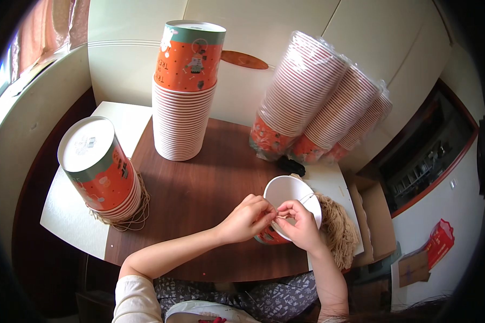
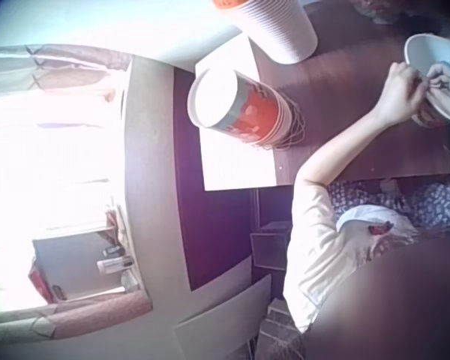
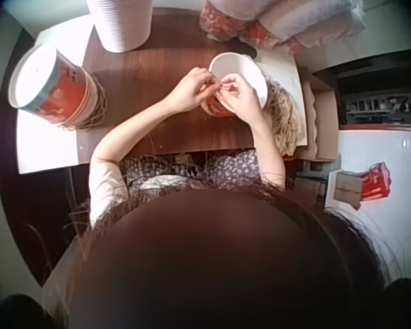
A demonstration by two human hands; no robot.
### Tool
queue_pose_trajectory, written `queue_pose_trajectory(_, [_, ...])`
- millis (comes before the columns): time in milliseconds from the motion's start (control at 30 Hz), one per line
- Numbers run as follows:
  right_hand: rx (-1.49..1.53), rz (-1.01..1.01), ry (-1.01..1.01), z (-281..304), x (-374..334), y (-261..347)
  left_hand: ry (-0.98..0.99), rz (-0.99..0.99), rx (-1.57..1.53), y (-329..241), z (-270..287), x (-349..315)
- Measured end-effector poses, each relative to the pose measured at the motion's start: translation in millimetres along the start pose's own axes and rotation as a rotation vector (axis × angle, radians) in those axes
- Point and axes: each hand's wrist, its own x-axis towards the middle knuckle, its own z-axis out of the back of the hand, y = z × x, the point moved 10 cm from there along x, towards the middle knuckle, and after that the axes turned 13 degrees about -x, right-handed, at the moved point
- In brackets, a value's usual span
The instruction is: Attaching handles or strings to paper buckets for packaging.
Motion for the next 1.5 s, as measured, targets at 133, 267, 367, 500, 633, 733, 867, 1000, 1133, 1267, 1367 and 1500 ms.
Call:
queue_pose_trajectory(133, [0.012, -0.024, -0.035, 3, -1, -5, 0.014, -0.044, 0.029, -12, -1, 1])
queue_pose_trajectory(267, [0.026, -0.038, -0.077, 7, -1, -9, 0.006, -0.038, 0.038, -9, -1, 0])
queue_pose_trajectory(367, [0.075, -0.039, -0.075, 7, -1, -9, -0.026, 0.047, -0.08, -8, -1, 0])
queue_pose_trajectory(500, [0.154, -0.02, -0.004, 1, 3, 5, -0.095, 0.149, -0.246, 7, 1, -3])
queue_pose_trajectory(633, [0.06, 0.035, 0.011, 4, 2, 11, -0.077, 0.263, -0.26, 19, 0, -2])
queue_pose_trajectory(733, [-0.062, 0.054, 0.023, 6, 3, 23, -0.11, 0.319, -0.511, 36, 0, -5])
queue_pose_trajectory(867, [-0.284, 0.186, 0.039, 8, 3, 43, -0.094, 0.362, -0.58, 40, -2, -4])
queue_pose_trajectory(1000, [-0.346, 0.235, 0.041, 6, 3, 54, -0.076, 0.344, -0.603, 39, -4, -4])
queue_pose_trajectory(1133, [-0.342, 0.192, 0.079, 4, 4, 45, -0.029, 0.322, -0.428, 25, -2, -3])
queue_pose_trajectory(1267, [-0.316, 0.191, 0.127, 1, 5, 44, -0.001, 0.216, -0.204, 2, 1, 1])
queue_pose_trajectory(1367, [-0.278, 0.174, 0.148, 0, 5, 42, 0.039, 0.02, -0.018, -11, -2, 1])
queue_pose_trajectory(1500, [-0.324, 0.192, 0.175, 1, 5, 43, 0.032, -0.048, 0.105, -13, -5, 0])
